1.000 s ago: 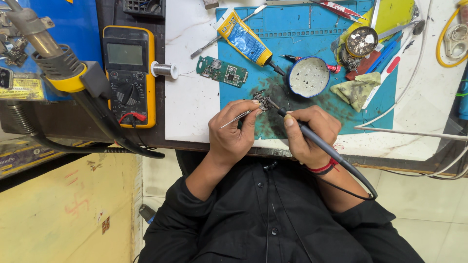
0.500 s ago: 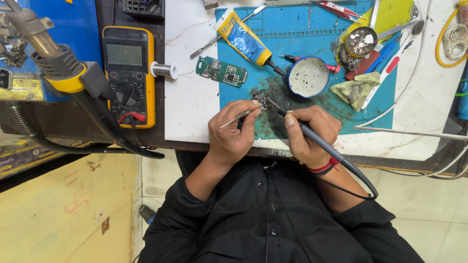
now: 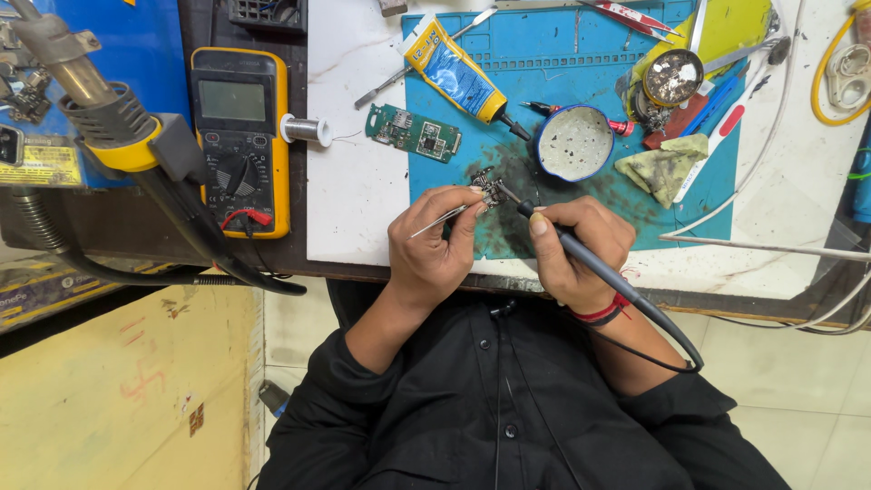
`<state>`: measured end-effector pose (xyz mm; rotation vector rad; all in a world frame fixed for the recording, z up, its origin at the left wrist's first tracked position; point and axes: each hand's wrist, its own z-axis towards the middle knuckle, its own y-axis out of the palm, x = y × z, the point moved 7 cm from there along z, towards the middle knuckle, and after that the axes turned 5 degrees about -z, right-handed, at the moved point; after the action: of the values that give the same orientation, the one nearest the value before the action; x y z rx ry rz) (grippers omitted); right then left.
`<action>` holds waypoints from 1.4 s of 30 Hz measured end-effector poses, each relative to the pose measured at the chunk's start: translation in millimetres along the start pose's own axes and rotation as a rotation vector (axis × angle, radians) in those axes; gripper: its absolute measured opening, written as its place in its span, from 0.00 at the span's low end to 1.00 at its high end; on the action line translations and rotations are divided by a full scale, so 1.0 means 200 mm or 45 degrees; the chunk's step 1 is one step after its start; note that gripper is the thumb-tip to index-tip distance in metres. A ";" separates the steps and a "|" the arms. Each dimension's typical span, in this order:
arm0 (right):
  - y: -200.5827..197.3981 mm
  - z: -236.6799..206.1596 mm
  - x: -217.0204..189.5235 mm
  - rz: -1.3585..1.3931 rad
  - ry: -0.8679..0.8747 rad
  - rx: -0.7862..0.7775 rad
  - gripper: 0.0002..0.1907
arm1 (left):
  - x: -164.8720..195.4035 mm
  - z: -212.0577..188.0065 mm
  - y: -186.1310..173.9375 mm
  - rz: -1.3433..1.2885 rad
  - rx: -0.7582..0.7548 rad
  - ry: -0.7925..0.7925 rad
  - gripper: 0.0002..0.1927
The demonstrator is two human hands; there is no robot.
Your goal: The person uses a soldering iron and tweezers to apply solder to multiple points on a small circuit board. The person holds the board steady with one hand while applying heat and solder with the other, working methodically across different components.
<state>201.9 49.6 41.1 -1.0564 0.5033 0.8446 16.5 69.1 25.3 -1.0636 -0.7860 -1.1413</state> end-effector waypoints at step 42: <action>-0.01 0.00 0.01 0.004 0.014 0.010 0.05 | -0.01 0.00 0.00 0.008 -0.005 -0.003 0.08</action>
<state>203.3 49.3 40.7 -1.0541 0.5169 0.8393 17.0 68.9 23.9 -1.0700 -0.7820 -1.1367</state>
